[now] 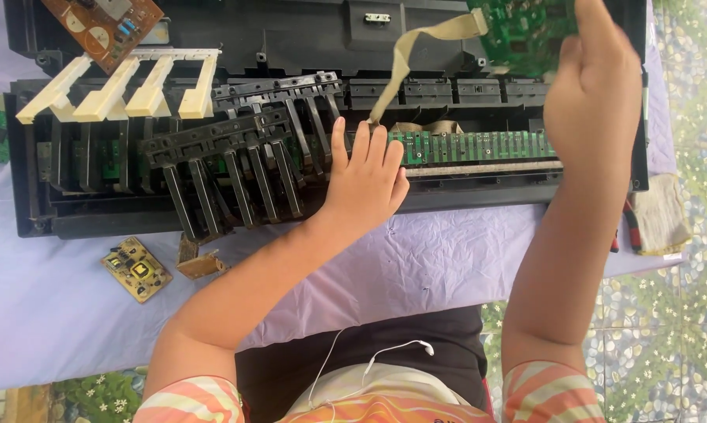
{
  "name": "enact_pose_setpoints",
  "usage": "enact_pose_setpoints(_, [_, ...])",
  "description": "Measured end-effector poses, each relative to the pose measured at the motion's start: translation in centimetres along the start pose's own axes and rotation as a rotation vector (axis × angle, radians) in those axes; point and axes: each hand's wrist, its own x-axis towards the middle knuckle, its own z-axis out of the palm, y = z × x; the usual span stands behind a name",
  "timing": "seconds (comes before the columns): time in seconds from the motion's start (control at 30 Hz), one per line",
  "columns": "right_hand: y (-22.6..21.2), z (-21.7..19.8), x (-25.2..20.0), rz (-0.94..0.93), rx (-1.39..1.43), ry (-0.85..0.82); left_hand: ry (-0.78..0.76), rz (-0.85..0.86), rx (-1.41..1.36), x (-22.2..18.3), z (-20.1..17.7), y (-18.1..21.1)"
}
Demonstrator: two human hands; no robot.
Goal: Inspecting and detaching internal components of an electronic keyboard, including circuit boards and keys
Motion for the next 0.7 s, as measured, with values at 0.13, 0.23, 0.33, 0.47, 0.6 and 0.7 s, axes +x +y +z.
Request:
enact_pose_setpoints(0.13, [4.5, 2.4, 4.2, -0.031, -0.114, -0.017, -0.027, -0.007, -0.011, 0.0, -0.1, 0.1])
enact_pose_setpoints(0.23, [4.8, 4.1, 7.6, 0.141, -0.119, -0.174, -0.029, -0.007, 0.006, 0.1, -0.2, 0.1])
enact_pose_setpoints(0.33, [5.0, 6.2, 11.0, 0.176, -0.116, -0.269, -0.039, -0.006, 0.024, 0.2, -0.3, 0.1])
enact_pose_setpoints(0.47, [4.2, 9.4, 14.8, 0.256, -0.108, -0.488, -0.028, -0.015, 0.008, 0.5, -0.7, 0.1])
enact_pose_setpoints(0.6, [3.1, 12.2, 17.0, 0.311, -0.095, -0.716, -0.011, -0.018, -0.008, 0.5, -0.6, 0.0])
enact_pose_setpoints(0.7, [4.4, 14.7, 17.4, 0.294, -0.049, -0.733, -0.014, -0.029, -0.022, 0.6, -0.5, 0.0])
